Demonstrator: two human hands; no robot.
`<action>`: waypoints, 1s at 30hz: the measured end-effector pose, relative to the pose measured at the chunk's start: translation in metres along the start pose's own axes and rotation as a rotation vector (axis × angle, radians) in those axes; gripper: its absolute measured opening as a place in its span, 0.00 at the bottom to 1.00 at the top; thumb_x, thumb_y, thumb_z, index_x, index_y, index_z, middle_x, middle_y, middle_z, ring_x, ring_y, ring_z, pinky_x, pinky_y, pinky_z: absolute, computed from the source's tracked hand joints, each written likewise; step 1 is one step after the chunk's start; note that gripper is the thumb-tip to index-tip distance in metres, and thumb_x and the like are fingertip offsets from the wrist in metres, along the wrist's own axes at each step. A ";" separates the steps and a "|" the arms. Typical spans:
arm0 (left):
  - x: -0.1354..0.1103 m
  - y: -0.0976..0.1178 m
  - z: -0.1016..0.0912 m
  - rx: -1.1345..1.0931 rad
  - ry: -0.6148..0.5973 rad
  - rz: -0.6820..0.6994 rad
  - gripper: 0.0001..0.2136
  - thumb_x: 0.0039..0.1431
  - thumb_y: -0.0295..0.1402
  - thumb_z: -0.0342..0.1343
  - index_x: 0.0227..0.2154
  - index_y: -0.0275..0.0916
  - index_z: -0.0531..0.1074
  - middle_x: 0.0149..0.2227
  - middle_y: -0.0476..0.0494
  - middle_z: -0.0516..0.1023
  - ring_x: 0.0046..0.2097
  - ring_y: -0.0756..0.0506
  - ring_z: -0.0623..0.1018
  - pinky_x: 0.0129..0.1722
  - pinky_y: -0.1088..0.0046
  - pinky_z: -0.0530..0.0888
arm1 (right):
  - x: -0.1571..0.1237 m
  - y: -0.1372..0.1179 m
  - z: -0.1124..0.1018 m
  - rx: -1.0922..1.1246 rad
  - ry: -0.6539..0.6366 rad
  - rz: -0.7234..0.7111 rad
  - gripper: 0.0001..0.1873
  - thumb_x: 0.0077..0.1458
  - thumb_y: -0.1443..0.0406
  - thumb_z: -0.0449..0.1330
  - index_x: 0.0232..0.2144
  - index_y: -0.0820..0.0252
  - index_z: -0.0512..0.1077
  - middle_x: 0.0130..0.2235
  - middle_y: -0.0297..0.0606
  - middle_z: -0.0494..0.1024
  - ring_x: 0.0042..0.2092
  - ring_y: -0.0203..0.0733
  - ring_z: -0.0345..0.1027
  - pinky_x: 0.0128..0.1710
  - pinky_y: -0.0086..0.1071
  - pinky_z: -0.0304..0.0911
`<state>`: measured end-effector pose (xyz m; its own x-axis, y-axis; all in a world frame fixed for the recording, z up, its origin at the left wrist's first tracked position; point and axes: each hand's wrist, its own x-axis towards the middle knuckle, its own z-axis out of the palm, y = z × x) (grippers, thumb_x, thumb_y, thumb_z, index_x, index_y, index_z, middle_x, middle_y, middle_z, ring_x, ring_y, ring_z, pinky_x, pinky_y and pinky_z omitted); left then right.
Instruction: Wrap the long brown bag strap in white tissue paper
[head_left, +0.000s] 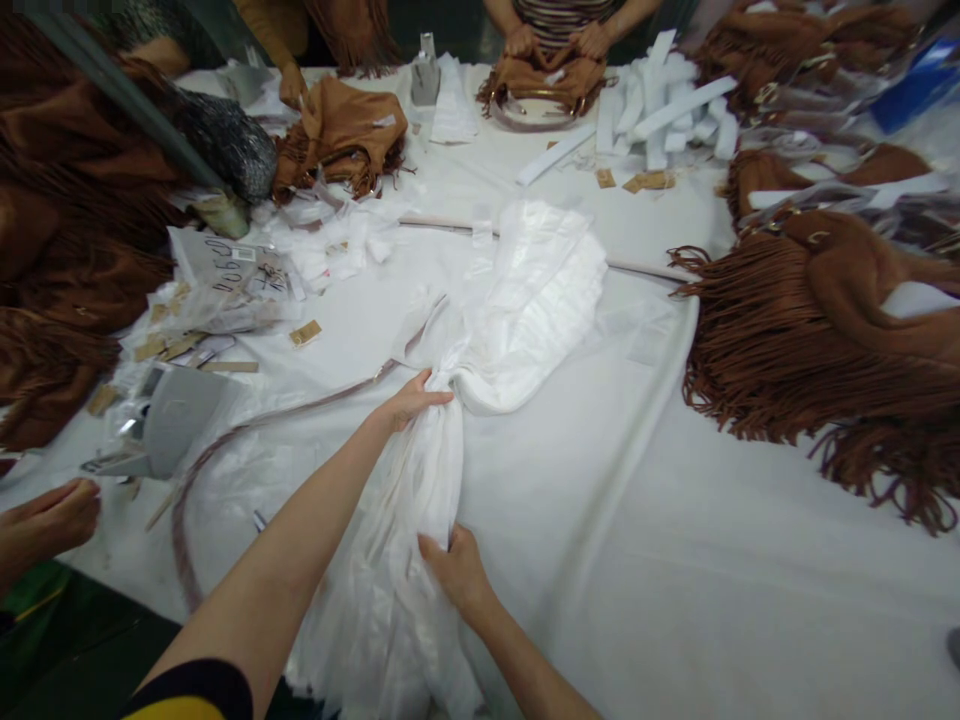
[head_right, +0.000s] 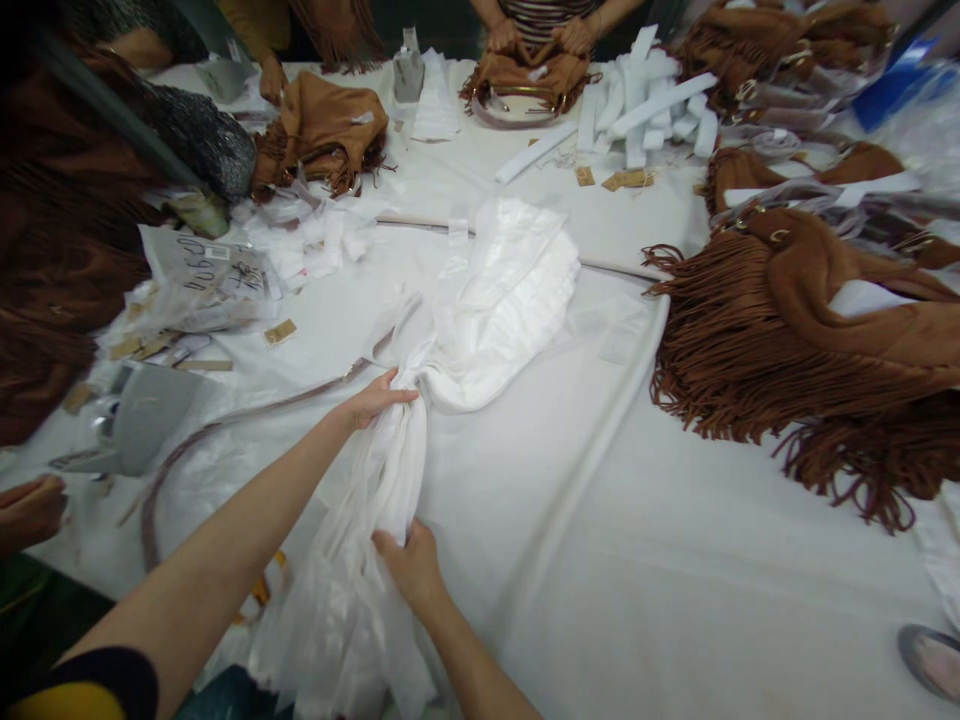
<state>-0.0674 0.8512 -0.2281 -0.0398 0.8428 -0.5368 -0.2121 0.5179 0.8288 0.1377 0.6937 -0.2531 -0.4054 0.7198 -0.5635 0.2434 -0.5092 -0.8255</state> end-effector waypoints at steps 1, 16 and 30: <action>0.000 0.000 0.000 0.007 -0.003 0.009 0.39 0.39 0.40 0.70 0.54 0.41 0.59 0.51 0.38 0.73 0.46 0.40 0.77 0.43 0.64 0.76 | 0.000 0.000 0.003 -0.028 0.002 -0.007 0.13 0.45 0.63 0.59 0.33 0.64 0.77 0.34 0.38 0.79 0.36 0.46 0.71 0.34 0.33 0.66; -0.046 0.006 0.024 0.876 0.380 0.232 0.58 0.39 0.55 0.65 0.65 0.40 0.34 0.63 0.26 0.51 0.64 0.26 0.54 0.59 0.44 0.54 | 0.000 0.012 0.031 -0.407 0.227 -0.131 0.10 0.48 0.63 0.51 0.19 0.60 0.66 0.21 0.36 0.71 0.26 0.40 0.62 0.28 0.32 0.55; -0.120 -0.086 0.014 0.850 0.146 0.140 0.47 0.51 0.39 0.57 0.65 0.37 0.32 0.67 0.30 0.40 0.67 0.35 0.44 0.63 0.50 0.50 | -0.005 0.009 0.031 -0.303 0.075 -0.124 0.10 0.50 0.66 0.52 0.32 0.63 0.71 0.32 0.40 0.77 0.33 0.42 0.68 0.33 0.32 0.60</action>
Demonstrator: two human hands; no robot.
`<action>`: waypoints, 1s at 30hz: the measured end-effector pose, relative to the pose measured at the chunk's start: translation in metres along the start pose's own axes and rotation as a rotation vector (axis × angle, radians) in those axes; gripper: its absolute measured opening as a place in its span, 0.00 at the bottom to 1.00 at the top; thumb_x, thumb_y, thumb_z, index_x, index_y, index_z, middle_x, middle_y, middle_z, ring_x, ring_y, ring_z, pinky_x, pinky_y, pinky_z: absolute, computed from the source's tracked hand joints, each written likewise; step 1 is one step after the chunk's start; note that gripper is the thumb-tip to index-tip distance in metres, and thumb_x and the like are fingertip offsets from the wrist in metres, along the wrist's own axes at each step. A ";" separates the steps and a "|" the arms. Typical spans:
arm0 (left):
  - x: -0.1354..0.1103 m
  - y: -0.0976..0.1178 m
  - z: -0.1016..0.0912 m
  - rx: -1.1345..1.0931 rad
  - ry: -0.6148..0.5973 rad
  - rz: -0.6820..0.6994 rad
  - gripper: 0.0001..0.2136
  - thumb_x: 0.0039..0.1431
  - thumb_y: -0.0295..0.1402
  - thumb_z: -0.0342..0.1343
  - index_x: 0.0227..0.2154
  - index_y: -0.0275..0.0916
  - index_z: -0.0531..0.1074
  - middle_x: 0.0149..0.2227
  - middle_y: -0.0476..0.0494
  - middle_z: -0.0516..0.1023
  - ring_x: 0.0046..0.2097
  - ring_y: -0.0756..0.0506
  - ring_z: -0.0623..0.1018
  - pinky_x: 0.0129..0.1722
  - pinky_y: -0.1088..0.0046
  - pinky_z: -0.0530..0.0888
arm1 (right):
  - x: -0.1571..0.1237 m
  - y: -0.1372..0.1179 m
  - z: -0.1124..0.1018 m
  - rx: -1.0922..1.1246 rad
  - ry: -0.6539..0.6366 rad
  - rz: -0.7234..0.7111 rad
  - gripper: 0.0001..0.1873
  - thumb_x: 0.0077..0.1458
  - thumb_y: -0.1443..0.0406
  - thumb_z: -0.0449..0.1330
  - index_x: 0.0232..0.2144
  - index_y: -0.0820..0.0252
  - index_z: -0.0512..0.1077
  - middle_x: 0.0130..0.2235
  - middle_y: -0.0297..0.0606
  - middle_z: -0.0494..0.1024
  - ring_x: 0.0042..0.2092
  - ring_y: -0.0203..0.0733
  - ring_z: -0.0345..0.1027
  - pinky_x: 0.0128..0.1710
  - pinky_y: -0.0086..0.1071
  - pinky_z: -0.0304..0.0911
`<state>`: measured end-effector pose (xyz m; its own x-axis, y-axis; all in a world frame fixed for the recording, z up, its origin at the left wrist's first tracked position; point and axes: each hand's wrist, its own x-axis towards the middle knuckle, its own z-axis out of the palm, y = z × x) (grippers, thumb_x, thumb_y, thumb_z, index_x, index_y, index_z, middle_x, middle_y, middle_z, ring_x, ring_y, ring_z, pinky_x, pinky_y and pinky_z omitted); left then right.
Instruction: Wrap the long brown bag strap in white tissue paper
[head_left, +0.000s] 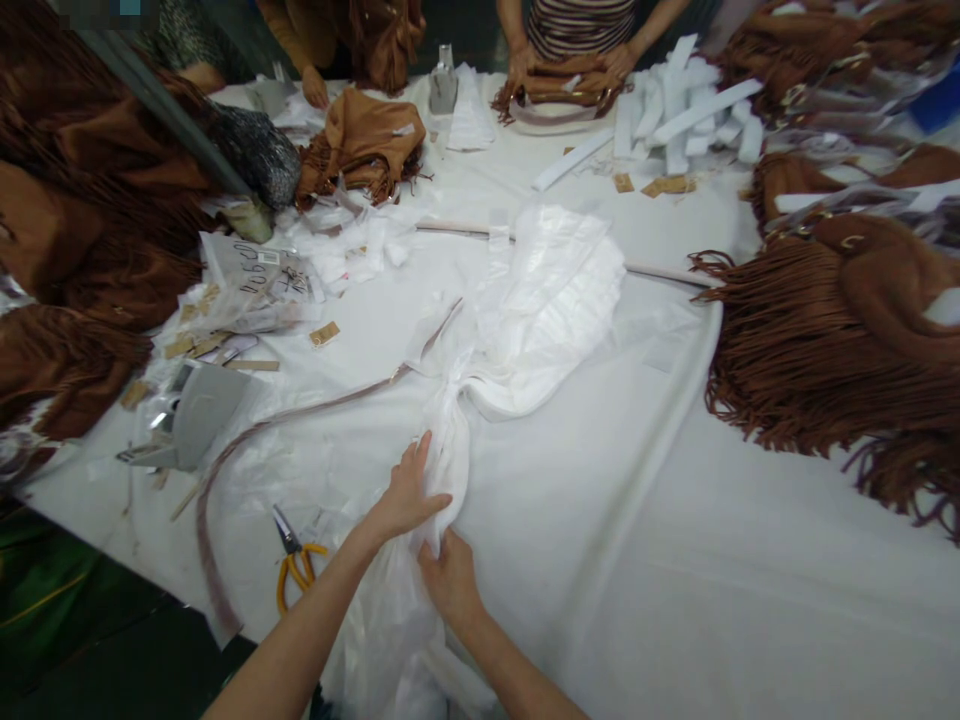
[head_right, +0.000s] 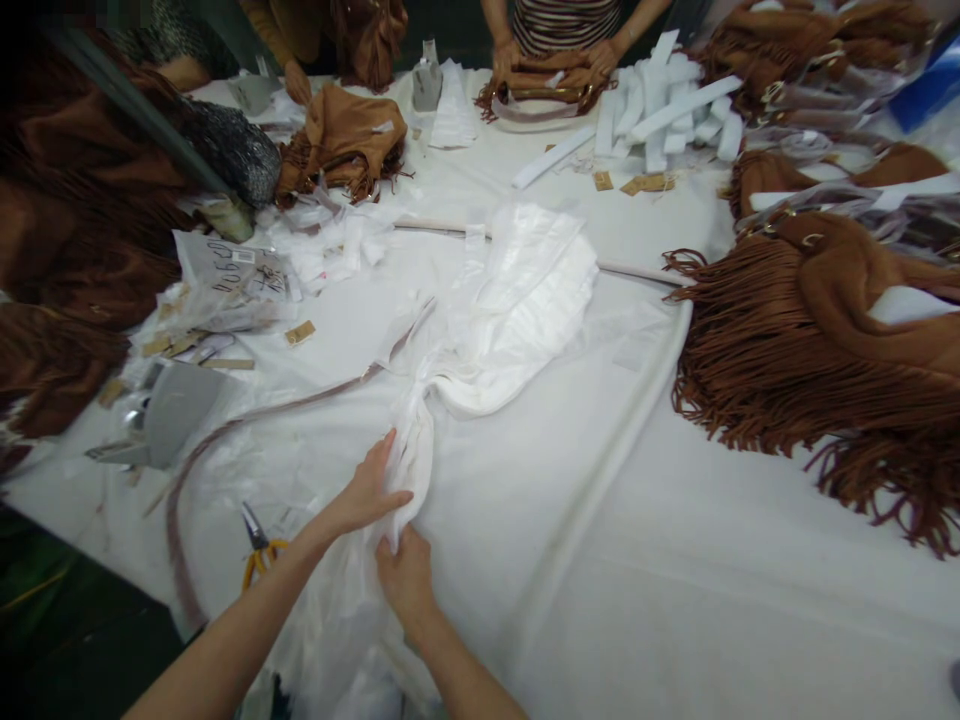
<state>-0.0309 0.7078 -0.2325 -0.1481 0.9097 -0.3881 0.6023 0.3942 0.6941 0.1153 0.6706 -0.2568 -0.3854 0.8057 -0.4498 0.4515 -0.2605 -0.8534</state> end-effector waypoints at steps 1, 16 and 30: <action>0.000 -0.002 -0.002 -0.019 -0.006 0.013 0.46 0.51 0.38 0.57 0.65 0.36 0.33 0.67 0.30 0.41 0.67 0.35 0.45 0.63 0.50 0.50 | 0.000 -0.001 -0.002 0.013 -0.019 0.006 0.10 0.50 0.65 0.53 0.32 0.63 0.71 0.32 0.40 0.77 0.33 0.42 0.68 0.33 0.32 0.60; 0.008 -0.030 -0.007 -0.072 0.107 0.216 0.40 0.47 0.25 0.47 0.65 0.35 0.39 0.67 0.35 0.47 0.66 0.41 0.52 0.66 0.55 0.50 | 0.011 0.013 -0.004 0.215 -0.041 0.077 0.32 0.54 0.42 0.50 0.31 0.66 0.73 0.28 0.40 0.75 0.32 0.44 0.65 0.31 0.33 0.63; 0.002 -0.003 -0.006 0.039 -0.102 0.019 0.52 0.45 0.37 0.61 0.65 0.35 0.31 0.68 0.30 0.39 0.68 0.35 0.41 0.63 0.50 0.47 | 0.012 0.010 0.007 0.086 0.004 0.014 0.31 0.53 0.39 0.48 0.21 0.61 0.64 0.22 0.33 0.66 0.26 0.36 0.55 0.26 0.30 0.54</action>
<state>-0.0377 0.7093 -0.2311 -0.0575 0.8980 -0.4362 0.6346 0.3702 0.6784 0.1098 0.6735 -0.2727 -0.3763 0.8040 -0.4605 0.3862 -0.3157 -0.8667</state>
